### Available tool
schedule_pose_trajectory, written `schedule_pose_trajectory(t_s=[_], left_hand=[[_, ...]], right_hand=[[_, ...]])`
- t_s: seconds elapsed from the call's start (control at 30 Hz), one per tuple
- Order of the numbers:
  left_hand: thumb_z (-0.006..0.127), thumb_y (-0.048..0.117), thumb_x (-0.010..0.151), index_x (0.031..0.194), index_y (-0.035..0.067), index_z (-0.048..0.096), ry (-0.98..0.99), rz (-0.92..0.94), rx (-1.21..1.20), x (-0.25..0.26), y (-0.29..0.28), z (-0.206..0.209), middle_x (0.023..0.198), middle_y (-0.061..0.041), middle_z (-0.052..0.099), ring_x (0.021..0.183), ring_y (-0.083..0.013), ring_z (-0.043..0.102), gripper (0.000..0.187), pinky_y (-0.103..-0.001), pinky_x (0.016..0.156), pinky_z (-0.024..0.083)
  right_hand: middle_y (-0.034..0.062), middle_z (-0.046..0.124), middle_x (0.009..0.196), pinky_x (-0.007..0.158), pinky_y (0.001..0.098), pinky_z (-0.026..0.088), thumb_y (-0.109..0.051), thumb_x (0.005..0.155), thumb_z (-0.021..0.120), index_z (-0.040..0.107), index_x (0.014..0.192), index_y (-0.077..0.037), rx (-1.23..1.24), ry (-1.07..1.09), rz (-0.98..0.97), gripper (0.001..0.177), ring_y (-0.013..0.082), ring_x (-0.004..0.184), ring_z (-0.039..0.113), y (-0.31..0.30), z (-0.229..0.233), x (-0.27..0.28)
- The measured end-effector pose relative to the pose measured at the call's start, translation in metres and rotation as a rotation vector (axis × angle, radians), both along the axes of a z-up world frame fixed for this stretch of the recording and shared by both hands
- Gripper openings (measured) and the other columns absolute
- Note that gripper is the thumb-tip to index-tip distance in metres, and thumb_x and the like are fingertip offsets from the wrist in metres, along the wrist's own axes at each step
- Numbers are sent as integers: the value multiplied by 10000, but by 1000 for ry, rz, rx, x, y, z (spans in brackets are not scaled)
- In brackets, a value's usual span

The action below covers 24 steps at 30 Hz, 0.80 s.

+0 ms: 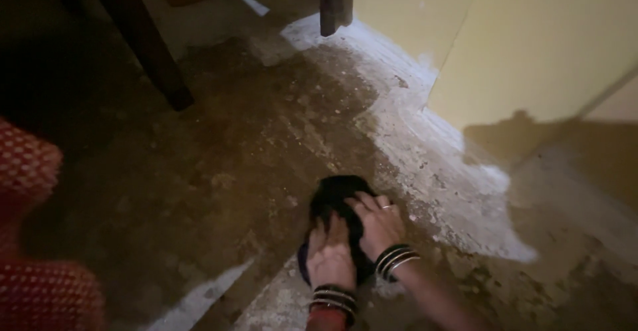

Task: The person wrings out a cloth in a bucket of water and then uses it to wipe the floor.

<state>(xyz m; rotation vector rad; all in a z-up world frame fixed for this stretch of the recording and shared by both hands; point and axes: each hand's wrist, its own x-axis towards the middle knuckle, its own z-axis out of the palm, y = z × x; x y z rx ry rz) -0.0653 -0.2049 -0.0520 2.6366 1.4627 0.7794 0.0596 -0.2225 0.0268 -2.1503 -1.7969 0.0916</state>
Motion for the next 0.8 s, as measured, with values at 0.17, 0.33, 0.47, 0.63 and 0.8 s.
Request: schedule_pose_trajectory(t_s=[0.17,0.33,0.47,0.63,0.8], left_hand=[[502,128,928,1434,57,536,122,-189,-70,42,-3,4,1540,-98,487,1402,-347,433,512,-438,1179,301],[532,144,873,1389,25,570,114,-274,46,32,1,6,1487,-133,534,1361,-377,467,531,-458,1142,329],[541,143,900,1406,0,556,209,-186,23,-5,24,5,1451,-160,556,1344,-378,493,526,-470,1090,379],[554,165,883,1400,16,523,306,-40,12,-60,53,18,1451,-170,549,1327,-372,501,539,-463,1119,386],[566,260,903,1488,92,471,196,244,-165,-102,47,42,1442,-219,516,1333,-387,489,615,-543,1105,320]], right_hand=[[3,434,1546,1078,470,377,-62,678,708,518,1477,-286,-218,-18,-232,851,293,1375,410,-21,14,33],[35,379,1588,1092,517,342,-211,784,709,468,1463,-254,-206,-51,-403,721,274,1371,406,-26,-3,19],[73,355,1625,1083,471,359,-184,784,679,453,1497,-243,-262,-99,-378,750,274,1402,391,-11,-12,-16],[131,303,1650,1079,513,305,-165,745,700,426,1527,-173,-237,9,-185,829,327,1405,329,23,-5,-68],[152,362,1604,1097,523,316,-112,733,681,471,1478,-122,-108,-57,160,774,351,1410,373,28,-6,-90]])
